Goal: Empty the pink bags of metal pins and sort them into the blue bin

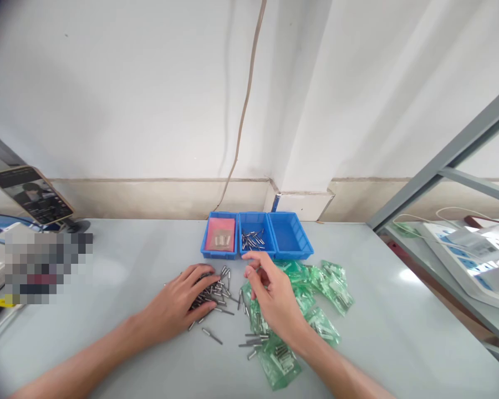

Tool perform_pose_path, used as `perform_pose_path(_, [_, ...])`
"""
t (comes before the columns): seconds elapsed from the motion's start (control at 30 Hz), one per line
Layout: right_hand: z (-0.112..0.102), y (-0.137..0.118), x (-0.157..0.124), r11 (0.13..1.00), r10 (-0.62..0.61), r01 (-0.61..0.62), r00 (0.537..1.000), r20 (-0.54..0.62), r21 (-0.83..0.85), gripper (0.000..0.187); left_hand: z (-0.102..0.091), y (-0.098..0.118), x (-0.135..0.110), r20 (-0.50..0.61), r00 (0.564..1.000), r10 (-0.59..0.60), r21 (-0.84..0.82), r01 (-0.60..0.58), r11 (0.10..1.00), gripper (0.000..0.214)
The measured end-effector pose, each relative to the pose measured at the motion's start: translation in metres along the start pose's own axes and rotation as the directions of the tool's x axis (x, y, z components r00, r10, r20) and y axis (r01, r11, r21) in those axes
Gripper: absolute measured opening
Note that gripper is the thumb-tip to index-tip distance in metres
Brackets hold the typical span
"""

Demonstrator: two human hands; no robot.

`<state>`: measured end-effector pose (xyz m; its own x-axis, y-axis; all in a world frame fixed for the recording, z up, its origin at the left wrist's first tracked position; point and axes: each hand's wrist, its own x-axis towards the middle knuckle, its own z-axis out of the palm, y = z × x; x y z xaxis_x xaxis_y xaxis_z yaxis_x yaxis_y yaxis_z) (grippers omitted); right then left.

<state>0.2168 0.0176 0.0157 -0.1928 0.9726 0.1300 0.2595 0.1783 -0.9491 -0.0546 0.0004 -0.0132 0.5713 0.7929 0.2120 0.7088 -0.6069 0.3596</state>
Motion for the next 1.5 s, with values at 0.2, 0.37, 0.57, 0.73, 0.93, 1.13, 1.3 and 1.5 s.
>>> perform_pose_path(0.2, [0.0, 0.004, 0.001, 0.999, 0.054, -0.054, 0.998, 0.038, 0.003, 0.026, 0.0, 0.0, 0.0, -0.023, 1.0, 0.007, -0.003, -0.008, 1.0, 0.042])
perform_pose_path(0.37, [0.0, 0.004, 0.003, 0.999, 0.044, -0.044, 0.999, 0.022, 0.027, 0.022, -0.002, 0.001, 0.0, -0.017, 1.0, 0.009, -0.009, -0.009, 1.0, 0.042])
perform_pose_path(0.57, [-0.001, 0.007, 0.005, 1.0, 0.003, -0.003, 1.0, -0.018, -0.006, 0.022, -0.002, 0.001, 0.0, -0.033, 0.999, 0.004, -0.02, -0.004, 1.0, 0.041])
perform_pose_path(0.73, [0.0, 0.01, 0.005, 0.998, -0.054, 0.055, 0.998, -0.018, 0.034, 0.023, -0.001, 0.0, 0.0, -0.006, 1.0, -0.009, -0.01, 0.009, 1.0, 0.042])
perform_pose_path(0.93, [0.001, 0.009, 0.004, 0.997, 0.032, -0.031, 0.999, -0.01, 0.064, 0.022, -0.001, 0.001, 0.001, -0.018, 1.0, -0.005, -0.014, 0.005, 1.0, 0.041])
perform_pose_path(1.13, [0.0, 0.002, 0.005, 1.0, 0.022, -0.023, 0.999, -0.035, -0.008, 0.026, -0.002, 0.001, 0.001, 0.003, 1.0, -0.008, -0.013, 0.008, 1.0, 0.042])
perform_pose_path(1.3, [0.0, 0.0, 0.005, 0.999, 0.021, -0.022, 0.999, -0.048, -0.027, 0.028, -0.002, 0.001, 0.001, 0.003, 1.0, -0.01, -0.01, 0.01, 1.0, 0.043])
perform_pose_path(1.5, [-0.001, -0.001, 0.005, 0.999, 0.036, -0.036, 0.999, -0.039, 0.009, 0.026, -0.003, 0.001, 0.001, 0.016, 1.0, -0.011, -0.006, 0.011, 1.0, 0.043])
